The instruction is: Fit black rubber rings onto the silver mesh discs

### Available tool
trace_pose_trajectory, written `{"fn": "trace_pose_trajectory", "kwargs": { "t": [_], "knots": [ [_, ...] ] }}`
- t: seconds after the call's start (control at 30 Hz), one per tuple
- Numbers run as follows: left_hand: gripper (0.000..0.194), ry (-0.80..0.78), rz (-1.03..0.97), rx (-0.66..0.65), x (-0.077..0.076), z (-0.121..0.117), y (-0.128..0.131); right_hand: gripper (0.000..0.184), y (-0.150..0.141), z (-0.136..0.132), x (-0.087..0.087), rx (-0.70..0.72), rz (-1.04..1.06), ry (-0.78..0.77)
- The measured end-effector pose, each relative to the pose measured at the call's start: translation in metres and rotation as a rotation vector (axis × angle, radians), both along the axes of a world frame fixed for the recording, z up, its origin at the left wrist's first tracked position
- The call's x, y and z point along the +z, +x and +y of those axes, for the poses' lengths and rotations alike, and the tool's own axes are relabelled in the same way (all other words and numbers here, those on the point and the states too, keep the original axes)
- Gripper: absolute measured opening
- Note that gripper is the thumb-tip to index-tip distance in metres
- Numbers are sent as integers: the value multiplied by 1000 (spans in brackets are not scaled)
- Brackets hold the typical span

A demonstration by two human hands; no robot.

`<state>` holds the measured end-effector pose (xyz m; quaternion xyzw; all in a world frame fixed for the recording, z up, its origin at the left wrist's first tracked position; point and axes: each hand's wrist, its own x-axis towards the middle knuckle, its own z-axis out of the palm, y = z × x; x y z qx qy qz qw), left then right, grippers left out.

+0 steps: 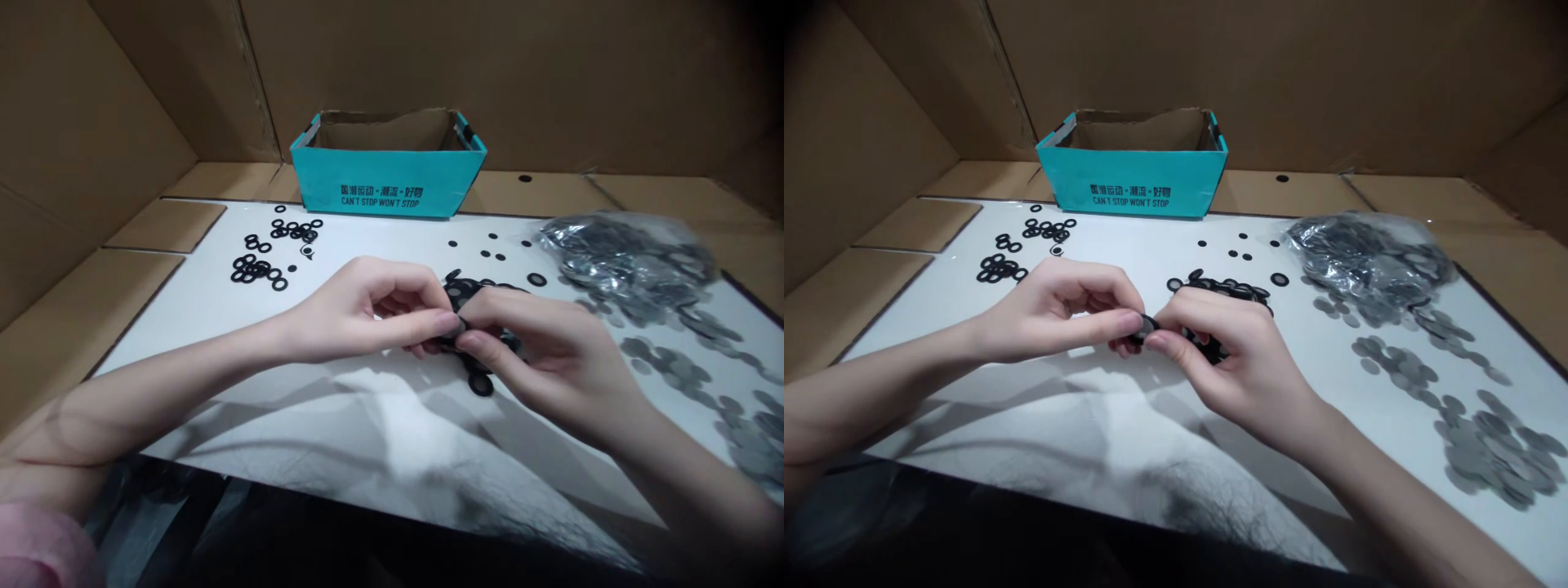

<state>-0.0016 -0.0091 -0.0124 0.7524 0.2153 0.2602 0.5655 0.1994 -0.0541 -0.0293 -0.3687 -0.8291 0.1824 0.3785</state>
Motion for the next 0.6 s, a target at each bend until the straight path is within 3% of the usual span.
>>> {"fn": "trace_pose_trajectory", "kwargs": {
  "t": [0.13,0.37,0.6],
  "knots": [
    [12,-13,16,3,1,0,0,18,-1,-1,-3,18,82,-87],
    [16,-40,182,-109,8,4,-5,14,-4,-6,-4,35,140,-76],
    [14,8,185,-56,9,0,-4,14,-6,-7,-2,36,129,-12]
  ]
}}
